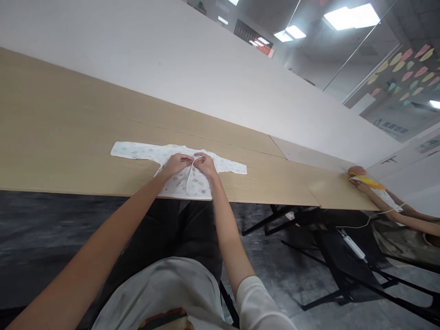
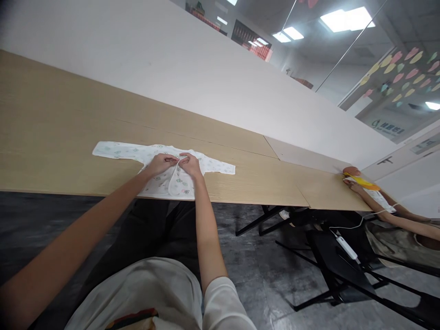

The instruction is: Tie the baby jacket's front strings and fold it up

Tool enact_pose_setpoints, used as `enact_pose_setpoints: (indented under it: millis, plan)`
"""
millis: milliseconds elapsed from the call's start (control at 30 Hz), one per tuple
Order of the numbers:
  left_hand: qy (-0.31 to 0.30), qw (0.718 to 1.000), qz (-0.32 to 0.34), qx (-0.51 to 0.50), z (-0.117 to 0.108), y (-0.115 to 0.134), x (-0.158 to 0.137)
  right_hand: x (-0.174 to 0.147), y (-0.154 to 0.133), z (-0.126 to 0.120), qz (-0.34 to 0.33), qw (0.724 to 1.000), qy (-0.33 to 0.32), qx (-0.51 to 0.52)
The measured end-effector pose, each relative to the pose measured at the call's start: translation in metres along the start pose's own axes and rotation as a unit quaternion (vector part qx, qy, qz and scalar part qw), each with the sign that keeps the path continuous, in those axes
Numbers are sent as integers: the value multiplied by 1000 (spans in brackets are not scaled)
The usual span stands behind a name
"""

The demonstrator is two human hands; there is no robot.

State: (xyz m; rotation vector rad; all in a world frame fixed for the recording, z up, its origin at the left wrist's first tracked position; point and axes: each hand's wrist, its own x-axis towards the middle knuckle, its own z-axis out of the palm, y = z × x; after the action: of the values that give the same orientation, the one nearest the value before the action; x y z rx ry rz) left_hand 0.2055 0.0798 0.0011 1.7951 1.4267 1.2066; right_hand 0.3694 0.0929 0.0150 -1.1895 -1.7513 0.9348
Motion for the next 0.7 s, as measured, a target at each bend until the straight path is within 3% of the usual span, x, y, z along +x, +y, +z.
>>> enact_pose_setpoints:
  millis: [400,700]
  plan:
    - [-2,996,17,-92,1,-5,-1,-2,-2,4,27,999,13,9]
    - [11,999,41,-7,-1,-6,0,-3,-12,2,96,993,21,62]
